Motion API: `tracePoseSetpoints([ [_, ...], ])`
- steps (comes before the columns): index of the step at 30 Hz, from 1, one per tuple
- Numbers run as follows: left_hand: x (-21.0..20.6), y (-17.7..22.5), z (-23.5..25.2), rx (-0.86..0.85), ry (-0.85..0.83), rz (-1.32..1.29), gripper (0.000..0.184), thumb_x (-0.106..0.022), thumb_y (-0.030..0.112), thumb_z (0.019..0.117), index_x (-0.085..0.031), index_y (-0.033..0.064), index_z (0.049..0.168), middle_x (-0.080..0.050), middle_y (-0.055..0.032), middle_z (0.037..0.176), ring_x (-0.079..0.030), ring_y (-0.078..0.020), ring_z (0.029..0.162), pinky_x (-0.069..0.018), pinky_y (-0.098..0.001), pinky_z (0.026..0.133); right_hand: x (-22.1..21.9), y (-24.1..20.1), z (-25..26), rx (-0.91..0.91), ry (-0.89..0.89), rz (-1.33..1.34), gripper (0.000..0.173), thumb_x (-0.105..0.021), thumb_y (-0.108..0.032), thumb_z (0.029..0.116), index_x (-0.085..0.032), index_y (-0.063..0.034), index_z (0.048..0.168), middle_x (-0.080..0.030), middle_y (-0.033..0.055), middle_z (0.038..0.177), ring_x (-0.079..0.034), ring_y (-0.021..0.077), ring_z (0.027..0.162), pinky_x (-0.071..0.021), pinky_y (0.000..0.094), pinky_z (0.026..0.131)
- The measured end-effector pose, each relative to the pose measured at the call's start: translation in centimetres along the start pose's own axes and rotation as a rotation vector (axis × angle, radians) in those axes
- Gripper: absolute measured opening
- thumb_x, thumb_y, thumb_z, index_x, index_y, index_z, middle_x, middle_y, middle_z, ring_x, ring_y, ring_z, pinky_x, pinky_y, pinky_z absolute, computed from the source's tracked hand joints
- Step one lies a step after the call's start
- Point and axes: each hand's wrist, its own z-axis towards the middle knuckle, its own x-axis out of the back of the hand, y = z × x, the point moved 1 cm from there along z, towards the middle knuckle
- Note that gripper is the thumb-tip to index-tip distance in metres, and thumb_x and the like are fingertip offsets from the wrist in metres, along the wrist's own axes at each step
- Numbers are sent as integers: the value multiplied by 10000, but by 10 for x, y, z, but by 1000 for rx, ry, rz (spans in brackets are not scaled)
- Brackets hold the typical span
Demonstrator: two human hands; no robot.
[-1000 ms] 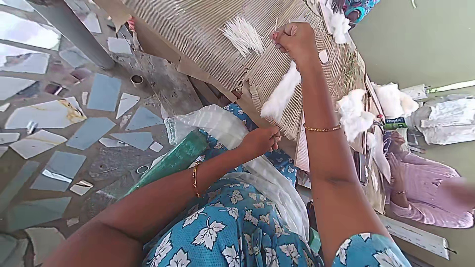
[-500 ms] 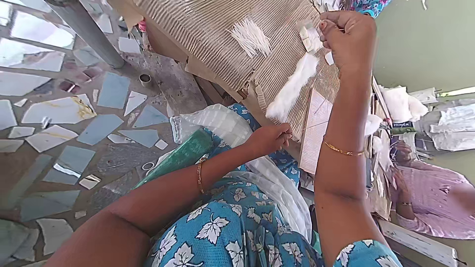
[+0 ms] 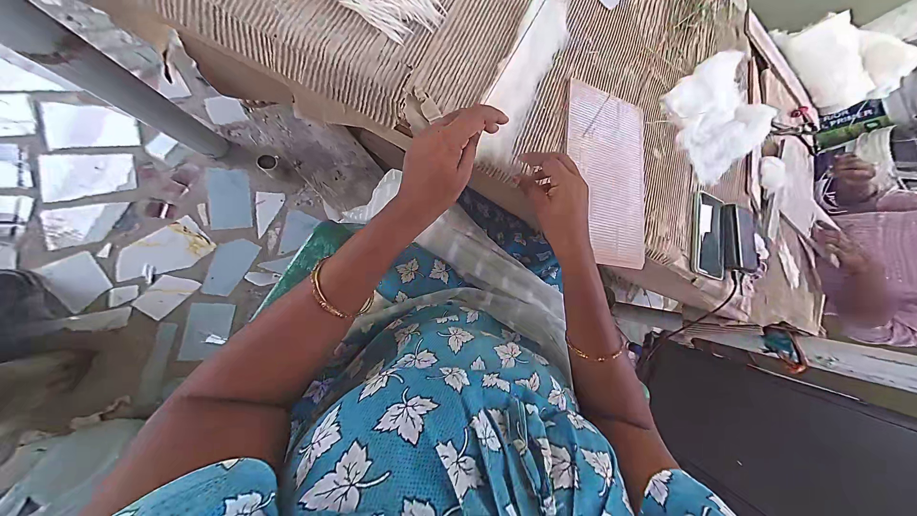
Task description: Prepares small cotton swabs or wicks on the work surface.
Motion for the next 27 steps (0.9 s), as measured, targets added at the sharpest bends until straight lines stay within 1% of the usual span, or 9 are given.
tracePoseSetpoints([
  [3,3,9,16,-9,-166,179,351,-391,51,1085,-691,93,1264,-736,-119,1200,-701,-341,1103,-529,-529,928,-11,4,3,30,41,-33,302,-699,-233,975,-714,-63,1224,-647,155,1156,-646,207,870,-550,341,770],
  [7,3,3,39,5,-326,200,372,-368,79,1101,-668,103,1319,-727,-112,1220,-699,-340,1105,-518,-564,952,-16,0,14,19,39,-103,404,-730,-365,943,-722,-94,1243,-660,167,1211,-635,314,1077,-516,463,895],
  [11,-3,-15,42,40,-355,166,384,-350,137,1118,-663,127,1339,-735,-89,1227,-705,-324,1106,-513,-586,950,-30,-4,15,-21,106,-193,418,-736,-462,915,-741,-120,1157,-652,155,1179,-613,339,1049,-506,472,851],
  [13,-9,-22,37,4,-330,175,373,-378,110,1101,-681,117,1319,-745,-91,1210,-702,-339,1120,-508,-577,964,-35,-9,11,-35,159,-208,356,-736,-407,924,-747,-112,1123,-656,157,1179,-615,342,1048,-499,474,850],
  [16,-10,-22,36,-26,-310,197,361,-403,86,1088,-693,113,1302,-753,-90,1190,-694,-366,1110,-507,-573,951,-31,-25,-2,-25,155,-216,252,-707,-254,975,-694,-70,1147,-596,188,1218,-583,376,1051,-476,498,832],
  [19,-9,-22,37,-22,-320,214,371,-395,77,1084,-689,108,1309,-754,-94,1187,-696,-374,1094,-507,-574,938,-31,-28,-3,-32,164,-209,194,-665,-180,995,-705,-62,1144,-607,180,1216,-589,371,1053,-476,498,837],
  [21,-10,-22,37,-21,-316,227,366,-404,64,1079,-689,100,1306,-753,-102,1191,-698,-380,1086,-504,-567,945,-32,-25,-1,-33,171,-198,173,-657,-167,998,-714,-61,1123,-619,172,1189,-597,357,1049,-482,486,849],
  [24,-11,-21,38,-2,-323,247,358,-417,64,1077,-685,106,1309,-748,-98,1203,-687,-389,1114,-504,-575,946,-38,-8,7,-39,230,-137,156,-674,-192,970,-782,-90,1020,-682,137,1082,-625,303,998,-490,445,857],
  [27,-10,-21,38,5,-325,252,358,-411,68,1081,-687,107,1305,-746,-107,1205,-685,-398,1120,-507,-585,940,-26,-3,1,-85,171,-12,160,-671,-195,977,-780,-80,1002,-666,132,1075,-600,275,1031,-468,425,903],
])
